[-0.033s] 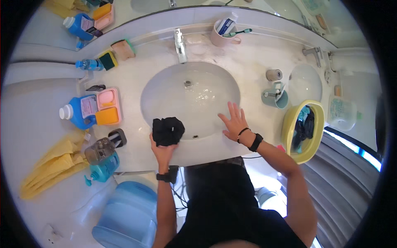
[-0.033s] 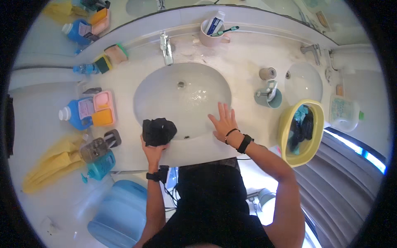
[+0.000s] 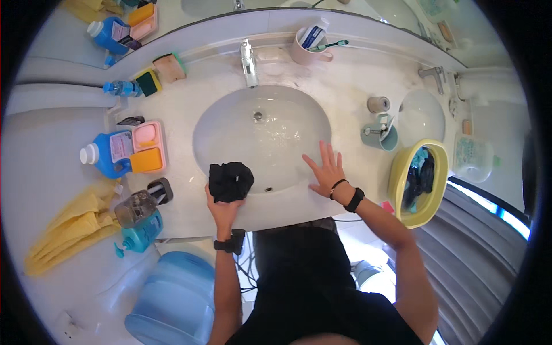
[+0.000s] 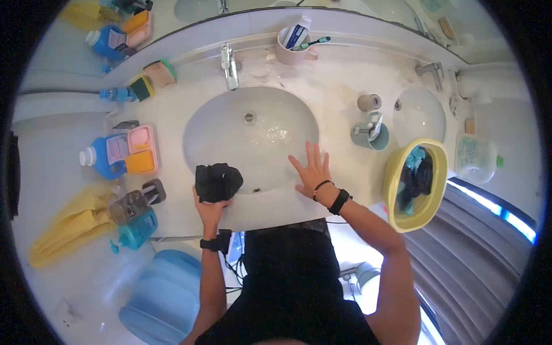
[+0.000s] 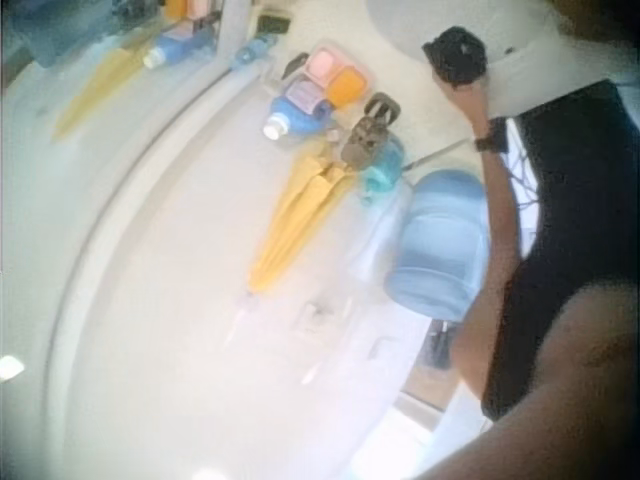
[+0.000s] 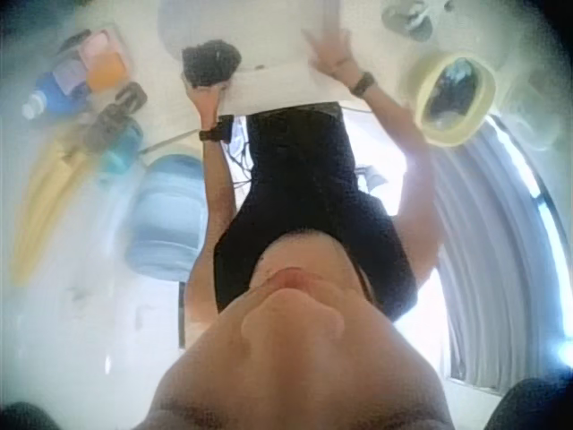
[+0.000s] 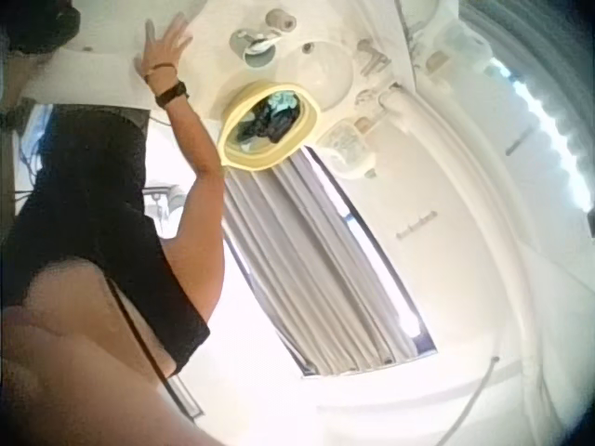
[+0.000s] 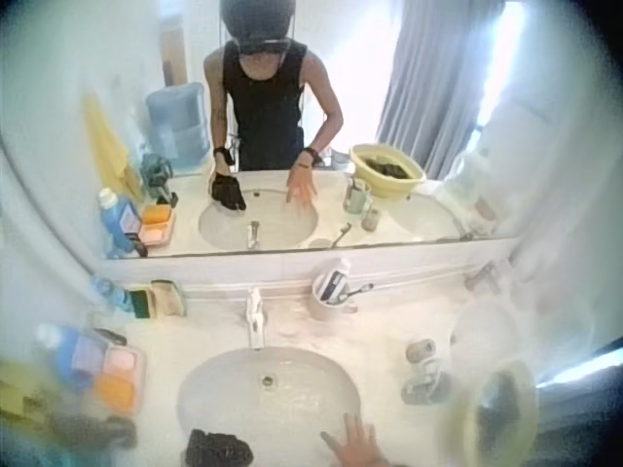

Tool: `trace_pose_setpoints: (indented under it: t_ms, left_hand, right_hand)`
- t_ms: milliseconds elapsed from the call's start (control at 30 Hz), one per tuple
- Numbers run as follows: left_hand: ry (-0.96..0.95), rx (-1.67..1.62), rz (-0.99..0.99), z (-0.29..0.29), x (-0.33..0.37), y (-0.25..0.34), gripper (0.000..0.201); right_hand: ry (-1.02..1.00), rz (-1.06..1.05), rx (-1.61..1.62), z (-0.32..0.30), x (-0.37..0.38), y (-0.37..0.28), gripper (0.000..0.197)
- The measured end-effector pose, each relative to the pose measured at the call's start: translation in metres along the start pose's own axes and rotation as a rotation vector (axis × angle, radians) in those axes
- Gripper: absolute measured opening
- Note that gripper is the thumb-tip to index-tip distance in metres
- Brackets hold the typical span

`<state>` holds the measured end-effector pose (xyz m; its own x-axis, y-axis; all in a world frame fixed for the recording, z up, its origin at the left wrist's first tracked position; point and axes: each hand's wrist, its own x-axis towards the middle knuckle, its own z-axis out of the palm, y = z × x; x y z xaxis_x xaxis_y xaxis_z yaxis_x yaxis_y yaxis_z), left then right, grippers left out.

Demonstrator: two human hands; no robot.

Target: Hand-washing a black garment in a sink with soap and a brush.

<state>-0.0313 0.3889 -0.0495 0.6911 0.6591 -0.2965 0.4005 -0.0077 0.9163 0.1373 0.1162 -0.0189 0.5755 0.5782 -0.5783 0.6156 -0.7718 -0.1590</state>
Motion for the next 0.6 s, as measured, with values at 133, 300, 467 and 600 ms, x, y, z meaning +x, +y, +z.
trace_pose_setpoints:
  t_ms: [133,300,467,600]
  left_hand:
    - [-0.025,-0.056,-0.003,-0.001,0.006,-0.004,0.087]
    - [-0.029,-0.162,-0.052,0.004,0.003,0.0,0.088]
    - [-0.081,-0.038,-0.002,-0.001,0.004,-0.003,0.097]
    - [-0.088,-0.054,-0.012,-0.002,0.005,-0.004,0.097]
  right_hand:
    - [-0.051,0.193,-0.06,0.007,-0.012,0.023,0.147]
    - [0.019,0.122,-0.122,0.023,-0.014,0.044,0.154]
    - [0.065,0.031,-0.129,0.012,-0.001,0.052,0.149]
    - [0.23,-0.107,-0.08,0.014,0.013,0.063,0.115]
